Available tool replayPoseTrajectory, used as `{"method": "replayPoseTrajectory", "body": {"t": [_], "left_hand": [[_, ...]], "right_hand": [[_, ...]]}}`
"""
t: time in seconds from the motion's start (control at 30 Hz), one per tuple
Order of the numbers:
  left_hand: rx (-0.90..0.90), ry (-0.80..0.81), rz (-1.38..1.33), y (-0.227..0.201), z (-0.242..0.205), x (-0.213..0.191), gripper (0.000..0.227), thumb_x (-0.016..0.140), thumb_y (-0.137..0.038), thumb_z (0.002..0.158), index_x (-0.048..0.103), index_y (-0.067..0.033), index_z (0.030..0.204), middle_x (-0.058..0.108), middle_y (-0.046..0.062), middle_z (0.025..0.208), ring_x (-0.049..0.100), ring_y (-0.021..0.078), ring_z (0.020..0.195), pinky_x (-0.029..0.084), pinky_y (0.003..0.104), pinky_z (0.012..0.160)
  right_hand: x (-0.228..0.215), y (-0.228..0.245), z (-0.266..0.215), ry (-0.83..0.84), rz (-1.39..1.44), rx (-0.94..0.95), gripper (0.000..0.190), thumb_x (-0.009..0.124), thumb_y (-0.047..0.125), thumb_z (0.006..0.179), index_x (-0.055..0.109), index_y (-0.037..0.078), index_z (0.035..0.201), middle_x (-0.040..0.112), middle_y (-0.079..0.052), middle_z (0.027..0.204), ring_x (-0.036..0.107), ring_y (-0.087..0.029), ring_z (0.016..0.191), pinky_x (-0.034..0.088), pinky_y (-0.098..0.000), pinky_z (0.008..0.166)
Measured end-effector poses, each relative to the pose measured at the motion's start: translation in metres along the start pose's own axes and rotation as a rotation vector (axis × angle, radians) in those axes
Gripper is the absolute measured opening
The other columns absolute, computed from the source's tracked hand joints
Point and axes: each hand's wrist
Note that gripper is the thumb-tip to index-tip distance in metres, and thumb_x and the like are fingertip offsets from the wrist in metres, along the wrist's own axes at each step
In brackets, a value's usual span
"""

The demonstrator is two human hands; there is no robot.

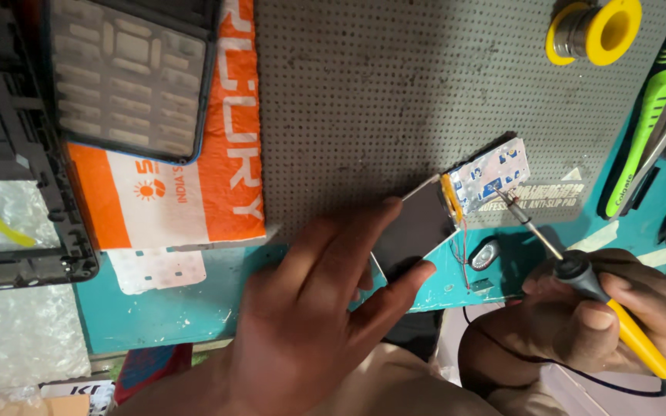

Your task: The person uses a soldering iron to work on the exposed circuit board of a disassembled mobile phone. They hold the phone steady with one hand while applying the soldering iron to specific points on the board with the other hand. The task involves precise manipulation of the tool on the electronic components.

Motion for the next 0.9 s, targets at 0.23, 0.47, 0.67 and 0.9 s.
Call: {"method": "replayPoseTrajectory", "body": {"t": [0.23,0.47,0.67,0.9], "left_hand": [[0.082,-0.043,0.067,0.003,0.005,-0.001,0.053,0.088,-0.024,0.094,0.061,-0.0037,0.135,0.067,0.008,0.113,0.068,0.015,0.083,0.058,0.029,0.07],[0.155,-0.054,0.085,0.003,0.015,-0.003,0.051,0.088,-0.02,0.089,0.061,0.0032,0.125,0.068,0.015,0.108,0.071,0.0224,0.083,0.06,0.032,0.068],[0.184,-0.053,0.081,0.004,0.015,-0.006,0.05,0.088,-0.018,0.089,0.061,0.0044,0.125,0.068,0.016,0.11,0.072,0.0249,0.089,0.061,0.033,0.071],[0.172,-0.049,0.096,0.004,0.016,-0.007,0.05,0.088,-0.02,0.086,0.063,0.0036,0.122,0.069,0.016,0.109,0.073,0.0261,0.088,0.061,0.034,0.069]], "right_hand": [[-0.005,-0.012,-0.005,-0.034,-0.024,-0.047,0.042,0.068,0.038,0.104,0.053,-0.001,0.109,0.05,-0.014,0.057,0.057,-0.027,0.048,0.049,-0.035,0.051],[-0.031,-0.003,0.01,0.324,-0.093,-0.016,0.04,0.069,0.037,0.114,0.051,0.002,0.118,0.064,-0.017,0.069,0.066,-0.027,0.061,0.054,-0.0338,0.064],[-0.012,-0.011,0.002,0.052,-0.112,-0.17,0.038,0.074,0.035,0.107,0.055,0.002,0.11,0.057,-0.016,0.088,0.064,-0.029,0.064,0.057,-0.0355,0.06],[0.008,-0.004,0.009,0.057,-0.017,-0.155,0.042,0.077,0.034,0.103,0.056,-0.002,0.1,0.06,-0.014,0.088,0.064,-0.028,0.061,0.056,-0.035,0.058]]}}
Point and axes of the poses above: each hand's wrist, its own z-axis towards the middle knuckle, its own x-axis out of the palm, y = z × x
